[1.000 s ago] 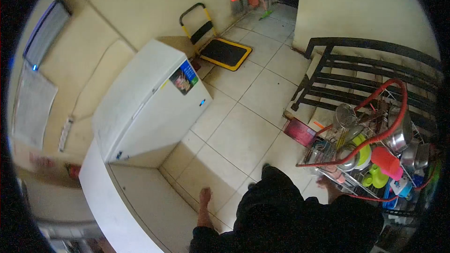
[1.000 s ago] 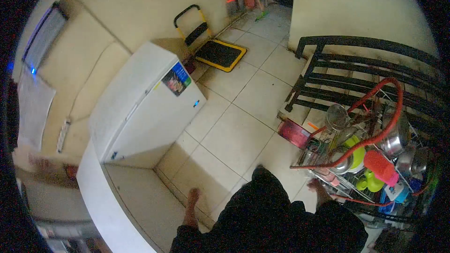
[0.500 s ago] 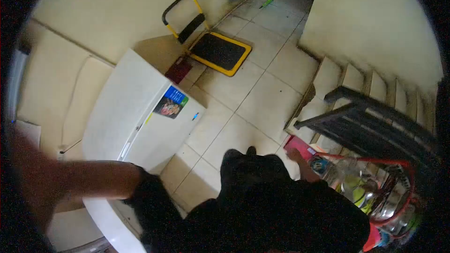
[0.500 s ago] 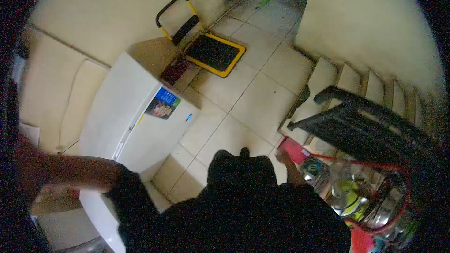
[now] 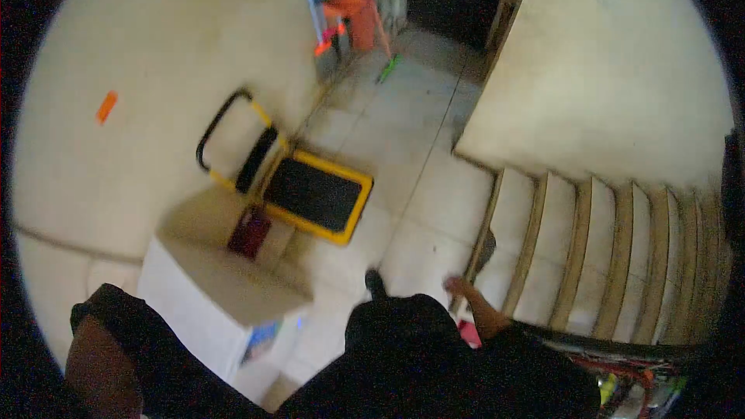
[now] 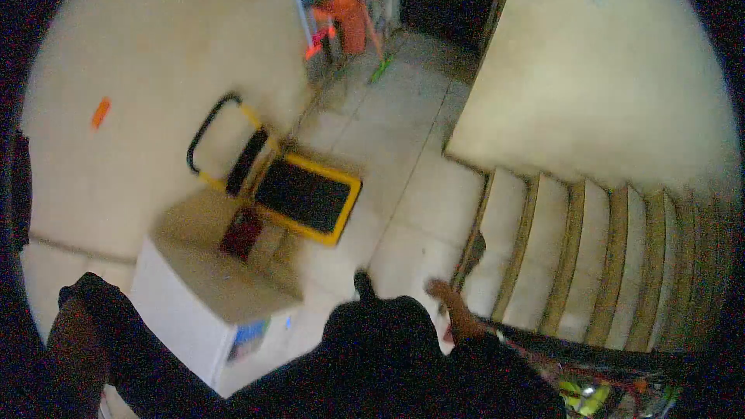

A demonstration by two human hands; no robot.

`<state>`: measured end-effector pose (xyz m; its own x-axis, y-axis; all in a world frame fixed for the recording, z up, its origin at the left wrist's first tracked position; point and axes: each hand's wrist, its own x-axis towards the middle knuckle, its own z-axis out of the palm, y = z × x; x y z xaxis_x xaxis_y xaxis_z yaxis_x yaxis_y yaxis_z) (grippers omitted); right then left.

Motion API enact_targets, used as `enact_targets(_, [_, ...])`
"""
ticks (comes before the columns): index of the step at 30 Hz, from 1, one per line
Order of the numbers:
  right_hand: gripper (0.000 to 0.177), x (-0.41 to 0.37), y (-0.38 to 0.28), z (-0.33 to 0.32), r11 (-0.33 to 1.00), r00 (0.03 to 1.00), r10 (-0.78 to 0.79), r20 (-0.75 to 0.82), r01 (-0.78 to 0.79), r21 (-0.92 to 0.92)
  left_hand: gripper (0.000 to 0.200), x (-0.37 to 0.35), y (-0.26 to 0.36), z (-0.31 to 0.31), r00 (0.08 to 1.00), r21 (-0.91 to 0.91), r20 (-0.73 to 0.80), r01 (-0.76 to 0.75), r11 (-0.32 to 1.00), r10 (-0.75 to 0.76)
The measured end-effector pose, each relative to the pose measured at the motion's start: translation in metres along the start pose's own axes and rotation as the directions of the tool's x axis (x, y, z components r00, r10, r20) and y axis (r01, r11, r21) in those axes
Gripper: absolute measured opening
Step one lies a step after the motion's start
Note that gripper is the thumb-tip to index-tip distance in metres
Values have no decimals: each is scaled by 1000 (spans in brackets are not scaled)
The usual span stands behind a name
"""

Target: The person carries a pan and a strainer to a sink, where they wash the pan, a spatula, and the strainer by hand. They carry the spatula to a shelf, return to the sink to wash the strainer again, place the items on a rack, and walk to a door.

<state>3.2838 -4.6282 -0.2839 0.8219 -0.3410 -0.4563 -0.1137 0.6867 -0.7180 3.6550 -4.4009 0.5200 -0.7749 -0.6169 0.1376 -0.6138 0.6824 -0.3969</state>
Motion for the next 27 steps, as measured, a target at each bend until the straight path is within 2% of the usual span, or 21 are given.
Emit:
enact_targets(1, [15, -9, -14, -4, 980, 978, 19, -209, -60, -189, 32, 2, -34, 12, 1000, 6, 0, -30, 1000, 30])
enact_targets(2, [13, -21, -21, -11, 982, 932, 40, -360, -103, -158, 32, 7, -68, 25, 998, -3, -4, -61, 998, 61])
enact_targets(4, [12, -42, -26, -25, 994, 871, 89, -483, -46, 100, 32, 21, -136, 49, 992, -14, -8, -129, 992, 129])
enact_targets(5, [14, -36, 41, -109, 849, 967, 63, -248, 78, 522, 31, 31, -167, 65, 988, -21, -5, -156, 988, 156])
enact_targets(6, [16, -32, 69, -157, 534, 999, 33, 2, -20, 846, 31, 41, -201, 80, 984, -29, -7, -181, 983, 181])
enact_targets(7, [16, -45, 39, -129, 841, 967, 91, -237, 53, 538, 31, 50, -231, 95, 980, -28, -8, -199, 980, 199])
enact_targets(9, [18, -27, 16, -119, 874, 963, 99, -250, 37, 485, 30, 72, -290, 131, 974, -23, -10, -225, 974, 224])
enact_targets(10, [20, -15, 19, -129, 869, 982, 80, -172, 16, 495, 30, 85, -316, 145, 972, -23, -8, -233, 972, 233])
enact_targets(11, [23, -14, 31, -140, 853, 907, 335, -255, -177, 491, 30, 98, -344, 163, 974, -27, -3, -228, 973, 228])
enact_targets(12, [32, 23, -7, -136, 651, 913, 107, 395, -364, 666, 30, 110, -371, 177, 973, -36, 0, -229, 973, 229])
enact_targets(13, [32, 47, -44, -134, 648, 915, 114, 388, -364, 669, 29, 123, -396, 187, 972, -36, -9, -234, 972, 233])
enact_targets(14, [40, 64, -63, -122, 665, 898, 136, 419, -396, 633, 29, 132, -424, 197, 972, -49, -1, -236, 971, 236])
enact_targets(15, [39, 84, -77, -113, 779, 916, 343, -208, -154, 608, 29, 144, -449, 206, 969, -45, 13, -246, 968, 247])
enact_targets(16, [32, 125, -114, -150, 781, 990, -15, -143, 101, 617, 29, 142, -470, 216, 969, -37, -2, -246, 969, 246])
enact_targets(17, [30, 162, -147, -140, 920, 956, 111, -270, 4, 392, 29, 139, -484, 220, 972, -43, 14, -235, 971, 236])
enact_targets(18, [29, 206, -194, -151, 984, 923, 155, -353, -112, 139, 28, 147, -509, 230, 974, -49, 15, -226, 973, 227])
enact_targets(20, [27, 304, -293, -168, 968, 924, 102, -368, -177, -177, 28, 151, -553, 250, 979, -49, 15, -201, 978, 202])
enact_targets(23, [24, 443, -434, -188, 943, 983, -18, -181, -44, -331, 28, 169, -623, 289, 977, -34, -4, -215, 976, 215])
enact_targets(25, [22, 515, -550, -148, 753, 973, -171, -153, 30, -657, 27, 178, -675, 318, 974, -24, -28, -225, 974, 225])
enact_targets(27, [19, 579, -600, -146, 780, 967, -254, -28, 188, -597, 27, 181, -728, 345, 968, -7, -54, -245, 969, 244])
